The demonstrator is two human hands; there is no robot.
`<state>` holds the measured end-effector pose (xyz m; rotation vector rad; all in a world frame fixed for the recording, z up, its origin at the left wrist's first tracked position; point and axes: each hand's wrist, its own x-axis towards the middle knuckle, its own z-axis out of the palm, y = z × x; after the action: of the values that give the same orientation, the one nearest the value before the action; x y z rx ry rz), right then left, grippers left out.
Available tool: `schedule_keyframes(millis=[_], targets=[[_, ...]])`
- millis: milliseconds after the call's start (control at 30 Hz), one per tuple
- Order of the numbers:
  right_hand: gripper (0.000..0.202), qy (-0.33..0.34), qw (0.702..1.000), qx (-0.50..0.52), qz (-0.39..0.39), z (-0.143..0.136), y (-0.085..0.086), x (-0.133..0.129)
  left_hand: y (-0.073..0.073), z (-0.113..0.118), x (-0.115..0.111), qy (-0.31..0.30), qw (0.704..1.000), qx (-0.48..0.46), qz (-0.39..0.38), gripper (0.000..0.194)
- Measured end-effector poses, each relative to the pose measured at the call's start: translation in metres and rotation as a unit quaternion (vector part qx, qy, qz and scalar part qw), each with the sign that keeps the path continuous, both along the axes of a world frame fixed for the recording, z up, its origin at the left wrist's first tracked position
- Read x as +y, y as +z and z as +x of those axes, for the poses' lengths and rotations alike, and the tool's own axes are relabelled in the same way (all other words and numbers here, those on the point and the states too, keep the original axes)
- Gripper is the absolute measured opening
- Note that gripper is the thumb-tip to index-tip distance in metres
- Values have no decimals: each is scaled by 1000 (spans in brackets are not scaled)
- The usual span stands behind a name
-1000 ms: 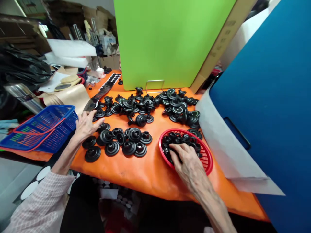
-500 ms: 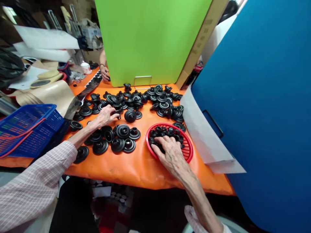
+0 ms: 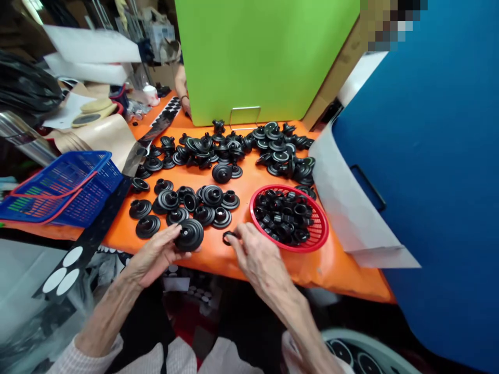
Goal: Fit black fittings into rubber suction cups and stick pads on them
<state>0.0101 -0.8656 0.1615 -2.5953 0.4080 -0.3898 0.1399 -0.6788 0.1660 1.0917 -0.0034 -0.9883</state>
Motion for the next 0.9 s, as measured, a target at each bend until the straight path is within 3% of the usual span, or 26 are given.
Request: schedule_keyframes(millis=[133,233,367,467,567,900], targets=[[28,17,996,52,-63,5,-40,18,-13,-20,11,2,1000,21,10,24],[28,27,998,28,-50,3,-54,18,-15,-24,14,8,1000,4,8,26],[25,7,1000,8,23,3,-42,29,-15,-29,12,33,999,-33,14,32],[20,12,990,-67,120,1,-25,50,-18,-34,9,35,996,-73,23,35],[21,-5,978,-130,165,-1,-17,71,-21,-38,6,35,993,-107,36,36],[29,-40,976,-154,151,-4,-32,90,-25,-44,2,5,988,-151,33,35]])
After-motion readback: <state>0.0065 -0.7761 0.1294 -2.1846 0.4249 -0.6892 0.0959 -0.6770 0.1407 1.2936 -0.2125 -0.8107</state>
